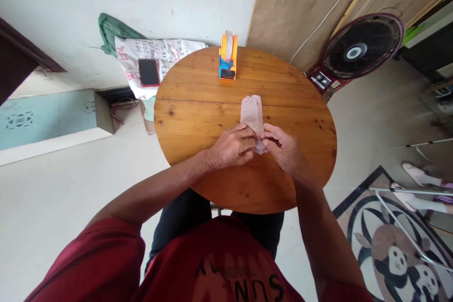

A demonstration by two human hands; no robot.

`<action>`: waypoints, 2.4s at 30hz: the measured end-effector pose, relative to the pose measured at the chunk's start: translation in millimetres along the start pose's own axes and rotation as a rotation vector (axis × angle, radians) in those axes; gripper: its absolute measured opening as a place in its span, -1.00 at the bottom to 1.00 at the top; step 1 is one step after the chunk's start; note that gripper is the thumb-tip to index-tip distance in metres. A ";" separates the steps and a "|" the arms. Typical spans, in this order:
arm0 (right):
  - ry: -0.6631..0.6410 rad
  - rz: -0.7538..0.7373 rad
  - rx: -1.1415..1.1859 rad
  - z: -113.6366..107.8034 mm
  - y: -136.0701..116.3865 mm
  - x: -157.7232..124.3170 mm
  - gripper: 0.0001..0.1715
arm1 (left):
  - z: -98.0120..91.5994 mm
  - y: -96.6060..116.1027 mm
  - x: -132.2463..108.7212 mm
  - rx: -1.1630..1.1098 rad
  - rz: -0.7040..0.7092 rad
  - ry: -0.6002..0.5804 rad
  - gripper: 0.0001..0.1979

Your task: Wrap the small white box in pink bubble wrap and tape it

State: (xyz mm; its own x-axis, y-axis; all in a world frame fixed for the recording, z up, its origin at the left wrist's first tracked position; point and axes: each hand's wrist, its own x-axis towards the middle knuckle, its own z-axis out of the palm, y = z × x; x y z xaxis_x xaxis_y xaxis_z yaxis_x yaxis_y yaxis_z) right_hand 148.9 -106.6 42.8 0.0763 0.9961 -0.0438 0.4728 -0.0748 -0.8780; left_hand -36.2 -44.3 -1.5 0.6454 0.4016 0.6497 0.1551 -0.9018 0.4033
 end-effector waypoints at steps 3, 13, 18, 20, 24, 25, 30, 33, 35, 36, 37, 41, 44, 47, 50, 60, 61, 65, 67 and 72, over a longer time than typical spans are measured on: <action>-0.021 0.009 0.058 -1.7 1.9 0.4 -0.45 | -0.2 -3.8 -1.6 0.076 0.023 -0.067 -0.77; -0.070 -0.015 -0.030 1.4 0.1 0.0 -0.30 | -2.7 -0.2 -0.9 -0.058 -0.057 0.008 -0.82; 0.011 -0.148 -0.349 10.0 0.0 0.1 -0.29 | -3.3 3.6 1.1 -0.192 -0.195 0.062 -0.90; 0.026 -0.185 -0.422 12.1 0.4 -0.2 -0.27 | -0.3 4.0 1.6 -0.202 -0.228 0.082 -0.94; 0.010 -0.183 -0.484 12.4 0.7 -0.1 -0.23 | 5.9 5.4 5.1 -0.177 -0.399 0.094 -0.91; 0.004 -0.175 -0.494 11.7 0.5 0.2 -0.23 | 6.3 5.8 6.9 -0.185 -0.465 0.085 -0.87; -0.042 -0.159 -0.467 8.3 -1.4 2.6 -0.20 | 1.6 5.5 19.9 -0.293 -0.708 -0.056 -0.76; -0.081 -0.156 -0.395 6.5 -1.9 2.6 -0.13 | -1.2 4.4 24.0 -0.330 -0.788 -0.126 -0.76; -0.111 -0.166 -0.329 3.9 -1.4 1.8 -0.11 | -1.9 4.2 23.5 -0.341 -0.820 -0.152 -0.76; -0.125 -0.168 -0.285 1.7 -0.7 1.7 -0.12 | -2.1 4.3 22.7 -0.341 -0.830 -0.163 -0.76; -0.129 -0.164 -0.241 -1.2 0.4 2.3 -0.16 | -2.4 4.4 21.8 -0.329 -0.834 -0.168 -0.75; -0.001 -0.173 -0.145 -17.5 8.0 16.8 -0.57 | -4.7 3.0 21.2 -0.092 -0.703 -0.146 -0.74; 0.105 -0.228 -0.164 -27.3 13.3 40.4 -0.86 | -6.7 -2.3 25.0 0.093 -0.542 -0.151 -0.69; 0.089 -0.259 -0.174 -28.2 16.0 63.7 -0.87 | -7.5 -10.6 28.9 0.122 -0.428 -0.184 -0.61; 0.044 -0.297 -0.154 -22.9 19.4 75.9 -0.88 | -6.5 -17.6 29.6 0.062 -0.374 -0.212 -0.62; -0.052 -0.337 -0.190 -29.6 29.4 72.8 -0.82 | 0.3 -12.8 21.4 -0.106 -0.482 -0.208 -0.73; -0.056 -0.338 -0.190 -30.4 28.8 73.2 -0.82 | -0.2 -12.1 21.4 -0.099 -0.475 -0.200 -0.73; -0.074 -0.368 -0.193 -32.9 23.0 72.7 -0.83 | -2.1 -11.2 21.1 -0.057 -0.468 -0.175 -0.68; -0.114 -0.384 -0.188 -34.0 20.0 71.2 -0.82 | -2.2 -11.5 20.2 -0.047 -0.479 -0.167 -0.65; -0.204 -0.433 -0.145 -31.6 24.6 69.8 -0.79 | -0.6 -12.1 18.2 -0.075 -0.492 -0.164 -0.63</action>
State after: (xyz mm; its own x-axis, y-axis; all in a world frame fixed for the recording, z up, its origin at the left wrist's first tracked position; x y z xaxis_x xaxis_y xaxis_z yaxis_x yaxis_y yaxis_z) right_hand 193.6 -40.4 33.2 -0.3200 0.9250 0.2048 0.5412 0.3559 -0.7618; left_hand -26.8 -26.0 5.7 0.6193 0.7391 0.2648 0.4191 -0.5964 0.6845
